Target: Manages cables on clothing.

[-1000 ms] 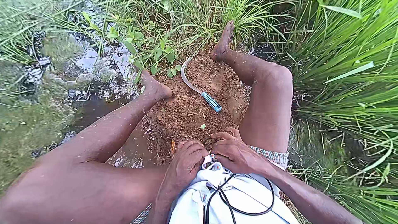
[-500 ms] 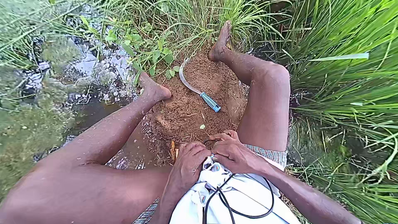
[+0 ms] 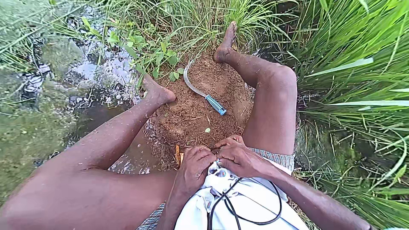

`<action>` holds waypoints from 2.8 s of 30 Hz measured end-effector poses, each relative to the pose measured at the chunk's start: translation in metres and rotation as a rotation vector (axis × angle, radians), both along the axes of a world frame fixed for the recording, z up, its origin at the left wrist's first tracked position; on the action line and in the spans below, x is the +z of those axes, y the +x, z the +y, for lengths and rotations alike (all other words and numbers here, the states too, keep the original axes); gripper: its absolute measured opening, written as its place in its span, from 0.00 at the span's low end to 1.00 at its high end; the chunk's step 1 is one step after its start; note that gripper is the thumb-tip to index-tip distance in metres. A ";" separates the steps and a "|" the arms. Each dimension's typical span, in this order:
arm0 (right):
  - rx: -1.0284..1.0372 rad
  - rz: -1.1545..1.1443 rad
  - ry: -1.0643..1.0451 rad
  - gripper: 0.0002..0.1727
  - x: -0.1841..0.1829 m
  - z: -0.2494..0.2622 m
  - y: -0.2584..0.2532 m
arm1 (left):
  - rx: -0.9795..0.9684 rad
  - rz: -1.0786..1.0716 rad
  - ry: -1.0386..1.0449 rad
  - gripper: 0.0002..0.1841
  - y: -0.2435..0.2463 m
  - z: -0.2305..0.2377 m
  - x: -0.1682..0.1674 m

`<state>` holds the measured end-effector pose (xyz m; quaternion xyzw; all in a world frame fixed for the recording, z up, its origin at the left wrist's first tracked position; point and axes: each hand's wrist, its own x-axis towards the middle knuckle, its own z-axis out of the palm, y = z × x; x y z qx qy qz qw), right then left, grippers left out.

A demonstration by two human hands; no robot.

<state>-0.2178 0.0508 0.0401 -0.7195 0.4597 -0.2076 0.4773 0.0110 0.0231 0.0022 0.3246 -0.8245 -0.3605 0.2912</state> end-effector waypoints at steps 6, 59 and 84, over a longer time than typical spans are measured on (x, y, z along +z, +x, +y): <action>-0.085 -0.094 0.069 0.17 -0.002 0.001 -0.001 | 0.004 0.049 0.012 0.15 0.001 -0.002 -0.003; -0.083 -0.017 0.072 0.19 -0.004 0.006 0.005 | 0.019 0.055 0.016 0.15 0.002 0.000 -0.011; 0.002 0.050 0.040 0.19 -0.004 -0.001 0.004 | 0.006 -0.006 0.012 0.16 0.004 0.001 -0.010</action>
